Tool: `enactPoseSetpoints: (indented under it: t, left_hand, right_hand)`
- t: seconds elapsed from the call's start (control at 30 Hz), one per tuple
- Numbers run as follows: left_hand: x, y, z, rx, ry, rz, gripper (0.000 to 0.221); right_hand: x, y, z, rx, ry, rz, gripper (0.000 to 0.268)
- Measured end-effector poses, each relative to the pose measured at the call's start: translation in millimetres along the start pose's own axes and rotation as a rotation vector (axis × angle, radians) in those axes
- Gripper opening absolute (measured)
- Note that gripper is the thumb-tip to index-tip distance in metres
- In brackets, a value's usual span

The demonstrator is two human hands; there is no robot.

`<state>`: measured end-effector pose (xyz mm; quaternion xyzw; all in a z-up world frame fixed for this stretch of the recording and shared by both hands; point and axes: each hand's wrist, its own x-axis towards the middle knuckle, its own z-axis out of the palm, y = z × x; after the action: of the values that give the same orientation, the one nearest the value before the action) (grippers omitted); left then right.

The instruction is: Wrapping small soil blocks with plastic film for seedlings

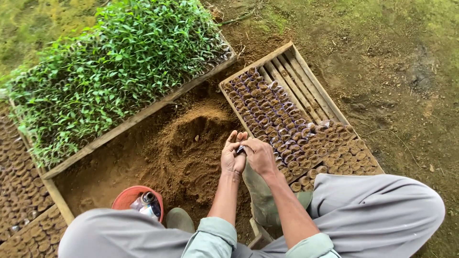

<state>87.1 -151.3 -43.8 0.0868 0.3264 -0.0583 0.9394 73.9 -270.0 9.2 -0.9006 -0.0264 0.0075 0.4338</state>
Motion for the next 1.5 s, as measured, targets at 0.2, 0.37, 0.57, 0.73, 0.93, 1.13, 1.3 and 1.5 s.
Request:
enactPoseSetpoints:
  t: [0.2, 0.37, 0.57, 0.73, 0.93, 1.13, 1.3, 1.5]
  left_hand:
    - [43, -23, 25, 0.013, 0.058, -0.038, 0.034]
    - [97, -46, 56, 0.288, 0.121, -0.049, 0.027]
    - [112, -58, 130, 1.063, 0.100, 0.044, 0.039]
    - [114, -53, 176, 1.568, -0.054, 0.131, 0.040]
    - [165, -61, 135, 1.870, -0.200, 0.367, 0.037]
    - [165, -63, 147, 2.031, -0.239, 0.461, 0.038]
    - [160, -65, 147, 2.060, -0.214, 0.514, 0.037]
    - [166, -68, 134, 2.048, -0.215, 0.553, 0.038]
  right_hand:
    - [37, -2, -24, 0.126, 0.098, 0.117, 0.018]
    - [91, 34, -46, 0.151, 0.165, 0.190, 0.019]
    - [184, 103, -79, 0.000, 0.170, 0.192, 0.016]
    - [258, 181, -72, -0.164, 0.152, 0.271, 0.016]
    - [297, 197, -65, -0.187, 0.008, 0.288, 0.015]
    - [312, 202, -60, -0.313, -0.262, 0.462, 0.015]
    - [310, 175, -73, -0.273, -0.346, 0.434, 0.014]
    - [302, 179, -80, -0.297, -0.394, 0.398, 0.016]
